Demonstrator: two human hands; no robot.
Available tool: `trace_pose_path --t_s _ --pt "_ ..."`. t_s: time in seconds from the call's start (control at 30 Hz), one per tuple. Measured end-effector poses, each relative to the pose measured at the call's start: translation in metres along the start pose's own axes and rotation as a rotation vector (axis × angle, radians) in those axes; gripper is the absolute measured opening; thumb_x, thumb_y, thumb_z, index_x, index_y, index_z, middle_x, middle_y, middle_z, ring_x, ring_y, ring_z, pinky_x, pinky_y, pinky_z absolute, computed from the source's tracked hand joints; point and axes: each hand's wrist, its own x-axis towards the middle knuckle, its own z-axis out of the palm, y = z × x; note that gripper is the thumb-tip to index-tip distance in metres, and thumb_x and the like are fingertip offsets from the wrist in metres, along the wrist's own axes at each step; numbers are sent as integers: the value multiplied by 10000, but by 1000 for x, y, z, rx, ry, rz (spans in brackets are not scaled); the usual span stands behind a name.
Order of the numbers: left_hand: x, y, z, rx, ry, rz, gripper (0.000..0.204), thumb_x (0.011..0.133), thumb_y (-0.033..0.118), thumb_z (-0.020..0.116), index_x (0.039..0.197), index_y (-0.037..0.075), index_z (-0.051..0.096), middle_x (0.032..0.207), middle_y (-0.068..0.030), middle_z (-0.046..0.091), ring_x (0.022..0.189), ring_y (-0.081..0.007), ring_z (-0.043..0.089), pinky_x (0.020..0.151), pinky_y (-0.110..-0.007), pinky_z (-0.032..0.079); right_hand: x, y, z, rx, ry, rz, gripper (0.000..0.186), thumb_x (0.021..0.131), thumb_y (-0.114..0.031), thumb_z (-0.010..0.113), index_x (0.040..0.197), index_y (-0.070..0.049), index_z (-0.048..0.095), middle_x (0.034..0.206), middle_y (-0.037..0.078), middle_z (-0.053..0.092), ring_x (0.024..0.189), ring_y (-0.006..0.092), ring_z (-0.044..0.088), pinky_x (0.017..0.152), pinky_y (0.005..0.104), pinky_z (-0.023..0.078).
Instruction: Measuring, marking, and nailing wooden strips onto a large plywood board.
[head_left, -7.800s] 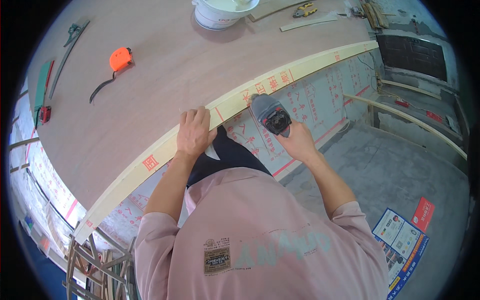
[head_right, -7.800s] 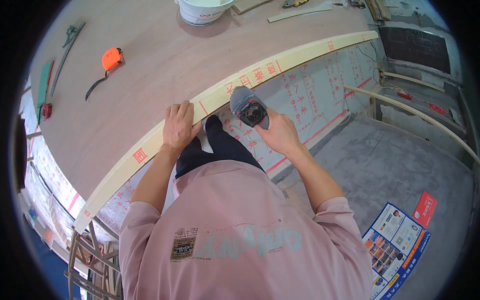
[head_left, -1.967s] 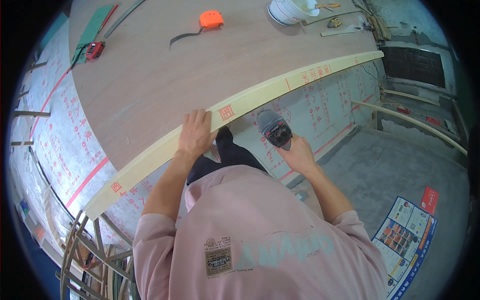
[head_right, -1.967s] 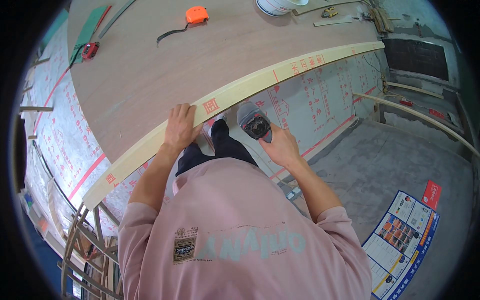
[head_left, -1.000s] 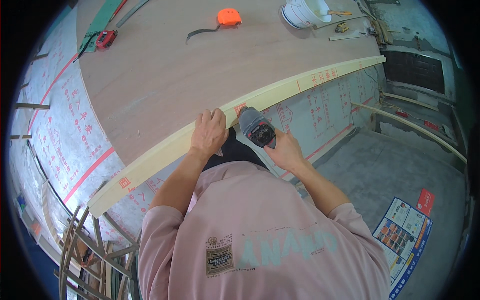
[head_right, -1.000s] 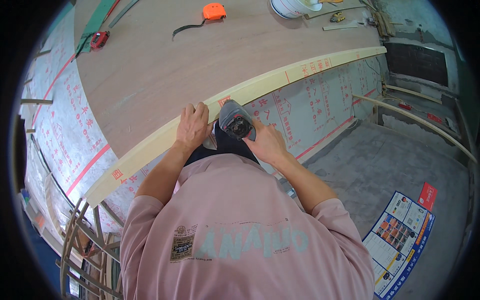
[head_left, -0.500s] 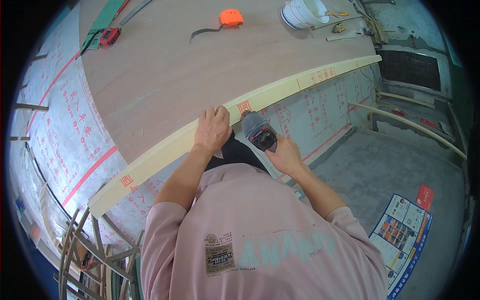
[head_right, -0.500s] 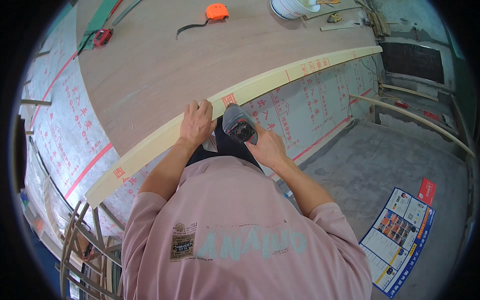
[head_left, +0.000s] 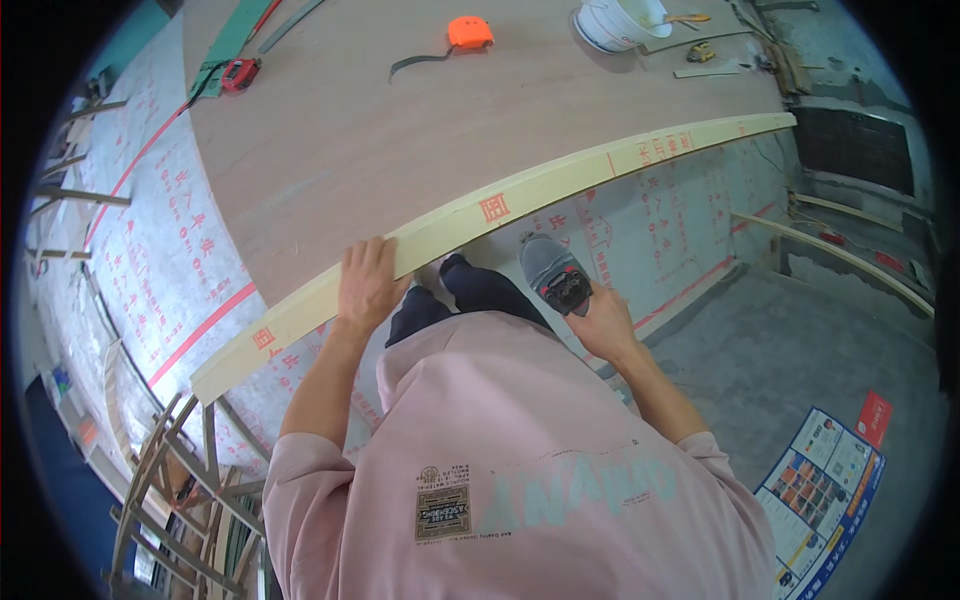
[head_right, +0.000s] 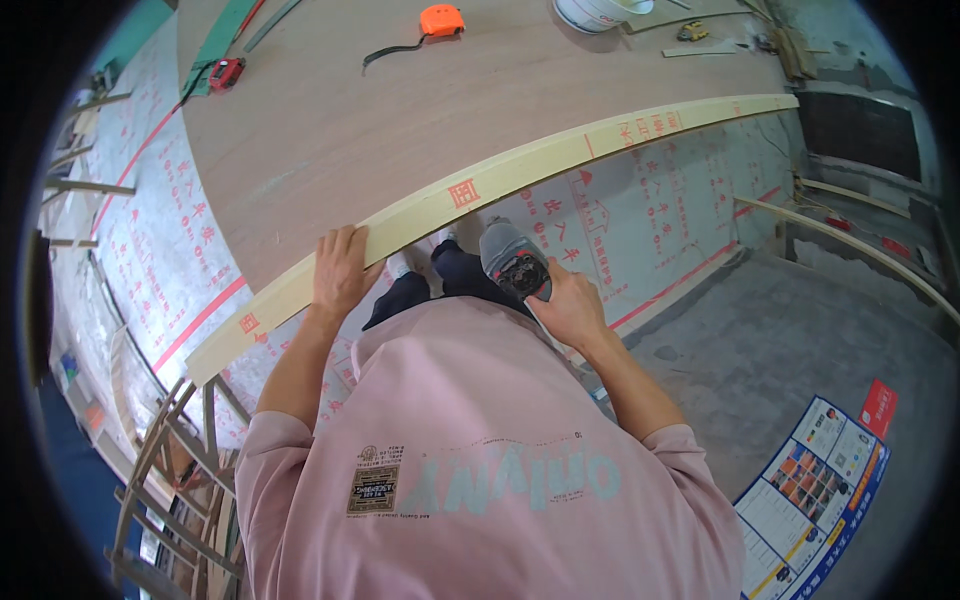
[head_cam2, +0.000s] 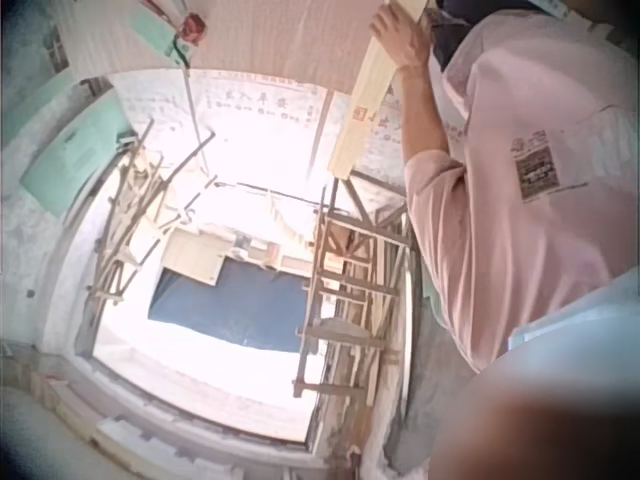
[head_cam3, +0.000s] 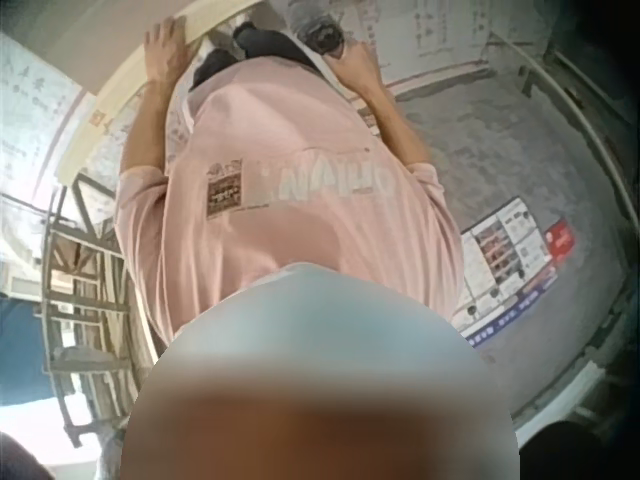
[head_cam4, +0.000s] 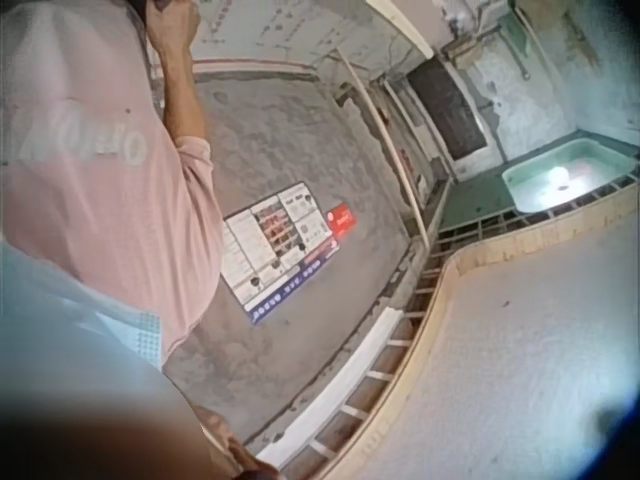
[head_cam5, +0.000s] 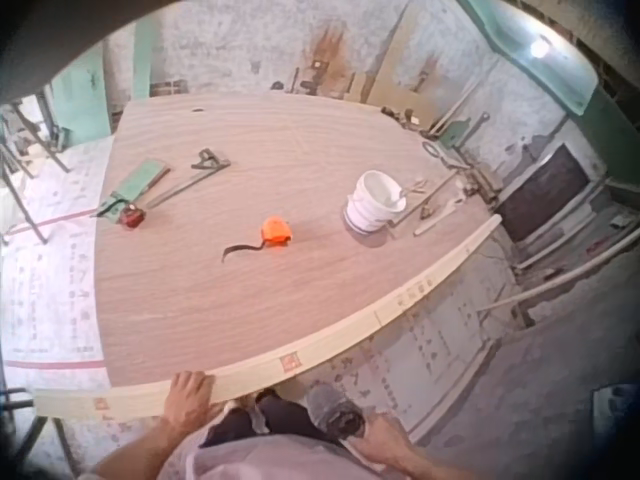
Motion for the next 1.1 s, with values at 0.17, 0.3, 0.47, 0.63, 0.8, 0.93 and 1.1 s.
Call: trace_pose_path --t_s 0.17,0.3,0.47,0.63,0.8,0.93,1.1 --pt "-15 -14 -24 77 28 2 575 728 267 834 1190 1 617 1194 -149 597 1113 -356 578 984 -458 456 12 -3 -3 16 -27 -96 440 792 -247 755 1164 -35 655 974 250 726 933 485 681 840 559 549" --pt "-24 -20 -19 9 38 7 606 699 245 863 1194 0 614 1284 -159 598 1190 -364 568 1038 -458 459 6 -8 6 -8 -39 -66 422 793 -264 764 1116 -12 658 973 267 719 940 488 678 841 559 547" --pt "-25 -23 -8 -81 38 40 620 717 233 861 1229 3 598 1274 -170 603 1173 -367 575 1022 -466 469 -17 -5 46 13 111 -101 396 821 -254 761 1109 0 664 961 263 722 956 475 687 839 542 547" --pt "-23 -32 -10 -17 54 104 605 747 277 854 1222 22 580 1215 -146 597 1154 -333 578 1001 -434 474 -54 -39 81 182 134 64 363 846 -268 772 1065 11 695 979 258 724 963 462 697 810 515 544" --pt "-25 -44 -13 -100 -2 167 569 749 278 854 1186 36 581 1197 -152 601 1139 -335 582 988 -436 478 -95 -42 122 215 339 128 325 859 -278 778 982 17 723 919 252 731 914 454 709 780 484 543" --pt "-26 -52 -14 -110 10 200 621 723 278 867 1217 42 573 1163 -164 617 1117 -350 588 958 -454 488 -127 -70 126 237 228 215 333 866 -272 773 1006 26 721 914 250 733 918 437 714 794 469 546" --pt "-33 -49 -26 -91 -48 143 742 745 243 849 1385 53 523 1297 -162 592 1221 -362 555 1029 -466 450 -152 -50 157 291 269 302 345 872 -285 759 1031 17 711 928 248 733 920 447 707 809 478 546"
